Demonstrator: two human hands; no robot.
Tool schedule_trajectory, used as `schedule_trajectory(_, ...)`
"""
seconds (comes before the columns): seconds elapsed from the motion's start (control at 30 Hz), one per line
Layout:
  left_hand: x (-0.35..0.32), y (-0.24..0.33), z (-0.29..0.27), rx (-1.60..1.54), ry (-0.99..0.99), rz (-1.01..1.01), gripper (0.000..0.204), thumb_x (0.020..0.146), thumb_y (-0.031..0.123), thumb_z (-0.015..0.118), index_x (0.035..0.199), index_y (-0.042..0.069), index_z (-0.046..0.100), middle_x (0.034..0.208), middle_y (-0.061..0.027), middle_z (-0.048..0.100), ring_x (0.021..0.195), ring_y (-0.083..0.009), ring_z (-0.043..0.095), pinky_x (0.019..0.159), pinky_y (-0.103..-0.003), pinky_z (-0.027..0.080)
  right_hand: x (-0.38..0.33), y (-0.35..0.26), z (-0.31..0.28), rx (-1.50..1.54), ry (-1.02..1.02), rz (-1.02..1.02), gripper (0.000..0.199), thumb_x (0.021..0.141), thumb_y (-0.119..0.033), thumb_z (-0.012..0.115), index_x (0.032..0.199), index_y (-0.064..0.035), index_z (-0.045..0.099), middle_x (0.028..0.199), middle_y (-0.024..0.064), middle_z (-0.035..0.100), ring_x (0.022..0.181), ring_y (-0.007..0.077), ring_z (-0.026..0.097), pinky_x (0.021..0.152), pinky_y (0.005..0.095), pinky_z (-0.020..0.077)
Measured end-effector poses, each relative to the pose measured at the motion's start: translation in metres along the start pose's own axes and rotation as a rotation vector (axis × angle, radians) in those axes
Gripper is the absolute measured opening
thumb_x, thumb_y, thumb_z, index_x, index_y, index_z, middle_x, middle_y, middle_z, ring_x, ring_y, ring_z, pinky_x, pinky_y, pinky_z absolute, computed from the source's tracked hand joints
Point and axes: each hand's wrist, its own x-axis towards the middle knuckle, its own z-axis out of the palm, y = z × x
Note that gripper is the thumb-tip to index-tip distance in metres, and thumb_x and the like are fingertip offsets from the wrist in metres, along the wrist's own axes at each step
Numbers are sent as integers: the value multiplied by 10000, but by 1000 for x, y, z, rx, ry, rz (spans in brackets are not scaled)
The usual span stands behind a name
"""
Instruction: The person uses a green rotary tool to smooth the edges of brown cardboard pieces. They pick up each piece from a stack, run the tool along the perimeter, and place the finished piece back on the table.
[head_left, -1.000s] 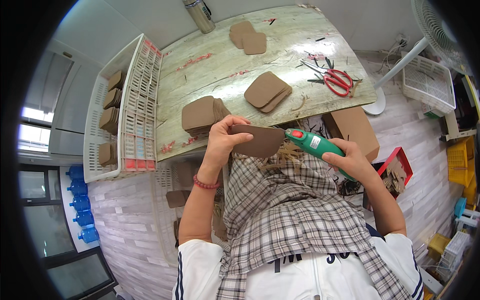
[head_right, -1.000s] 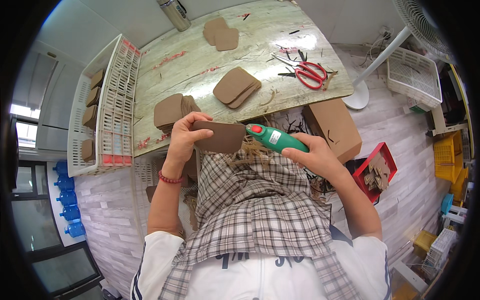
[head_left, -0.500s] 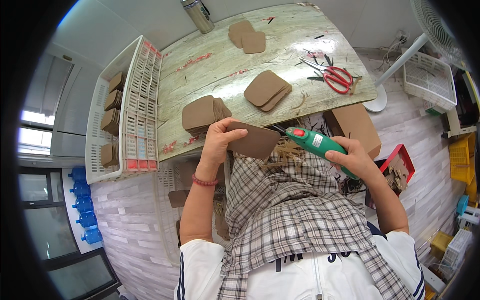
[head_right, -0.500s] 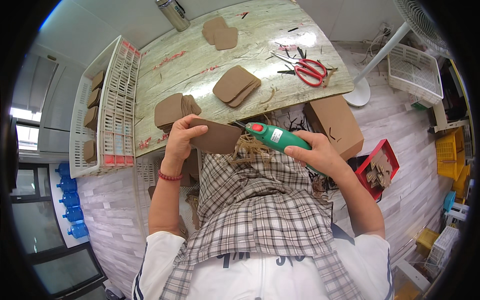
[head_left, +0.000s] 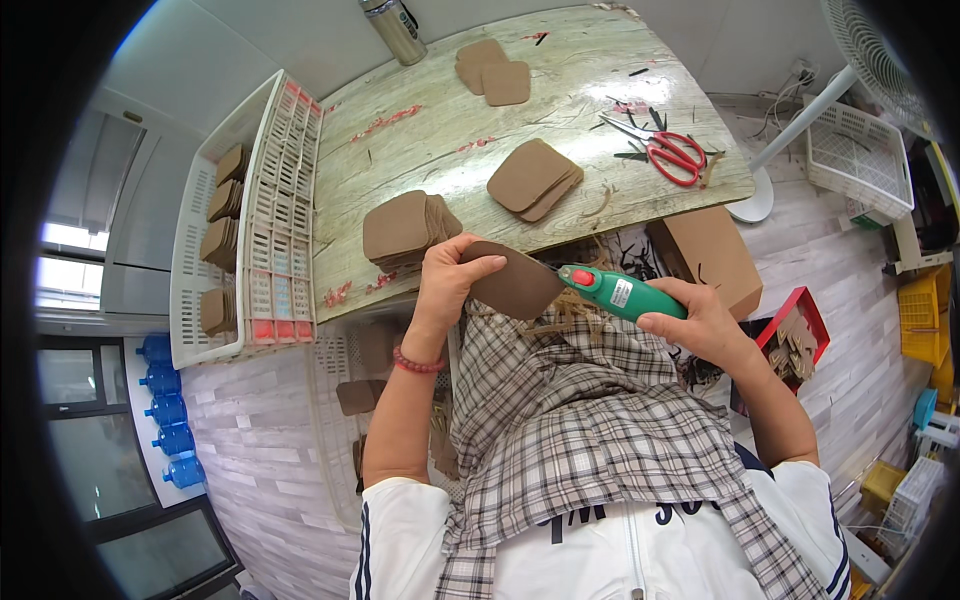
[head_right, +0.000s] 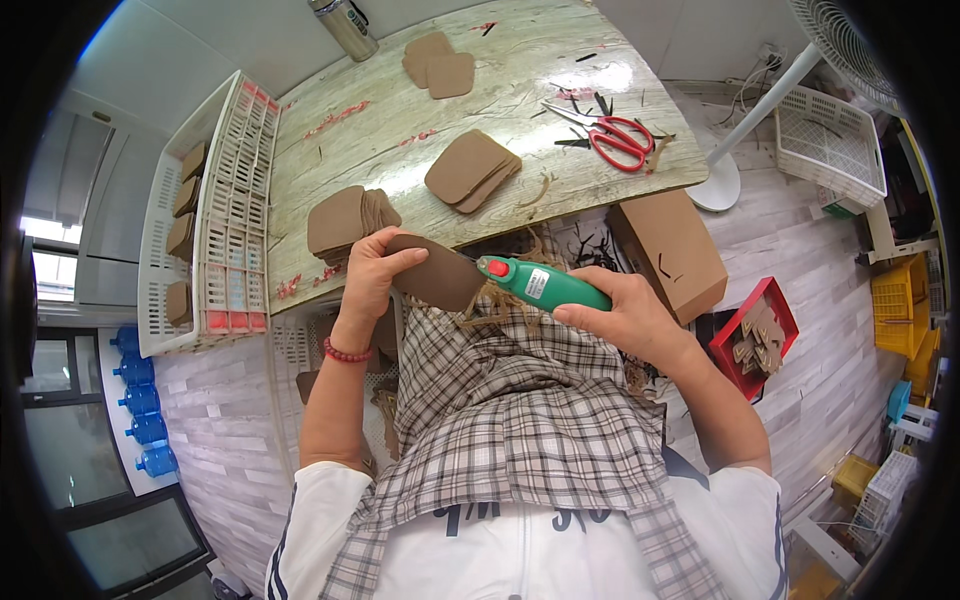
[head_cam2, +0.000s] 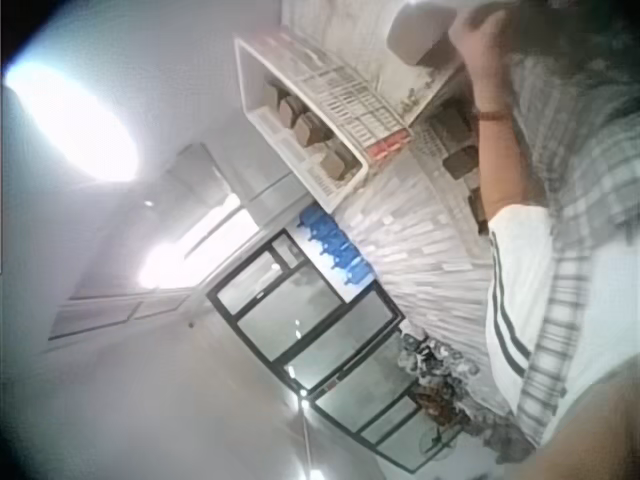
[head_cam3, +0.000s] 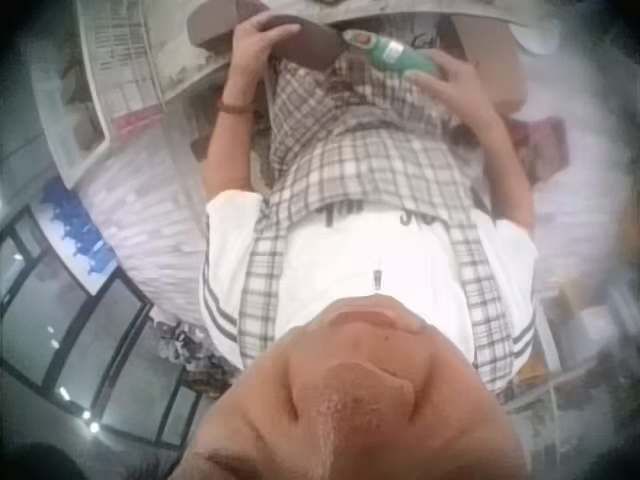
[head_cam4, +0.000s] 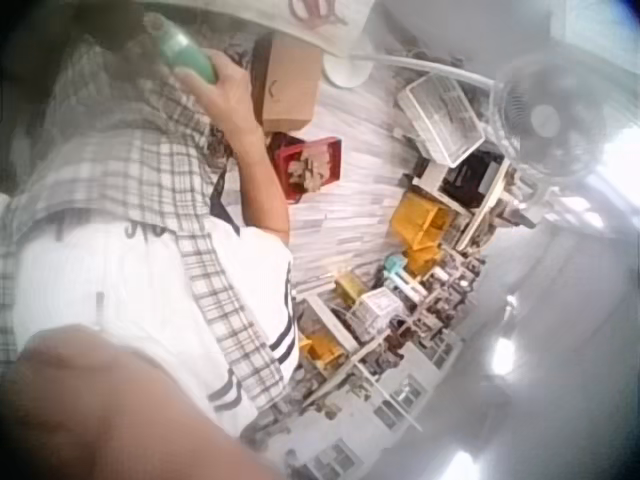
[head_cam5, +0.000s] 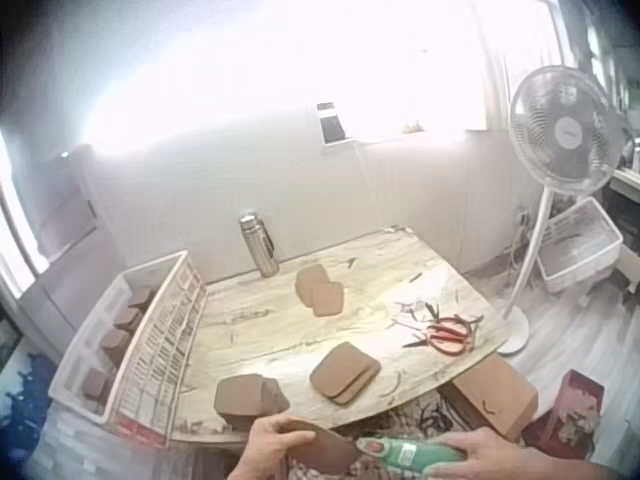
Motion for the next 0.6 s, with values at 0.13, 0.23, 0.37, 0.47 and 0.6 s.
schedule_trajectory(0.13,1,-6,1,-12,-10,-24,112,801,-27,699,910,-10,678,828,-50,696,717,-98,644,672,-231,525,1,-2,4,37,2,38,446,815,-308,750,1110,8,637,776,45,629,667,92,576,620,262,480)
schedule_trajectory(0.23,1,-7,3,-13,-28,-42,131,798,-27,701,926,-15,678,843,-52,700,725,-100,648,685,-232,526,1,-2,6,66,2,45,437,822,-299,746,1115,6,636,762,41,613,637,82,559,585,257,468)
schedule_trajectory(0.37,1,-5,7,-27,-76,-97,138,792,-30,703,928,-20,683,847,-56,702,727,-105,649,692,-232,526,2,-4,9,75,5,55,438,826,-297,743,1123,5,633,765,33,612,624,75,550,566,250,459)
schedule_trajectory(0.47,0,-4,9,-6,-109,-141,138,785,-33,705,922,-19,687,843,-54,702,726,-104,645,687,-235,525,4,-6,11,88,-16,48,432,831,-294,739,1121,9,633,761,23,608,615,73,542,561,246,454)
schedule_trajectory(0.6,1,-2,10,32,-159,-154,131,779,-31,706,908,-25,687,836,-46,701,739,-93,640,683,-231,520,8,-7,14,111,-24,47,423,837,-282,731,1122,13,631,748,13,599,604,67,530,553,240,447)
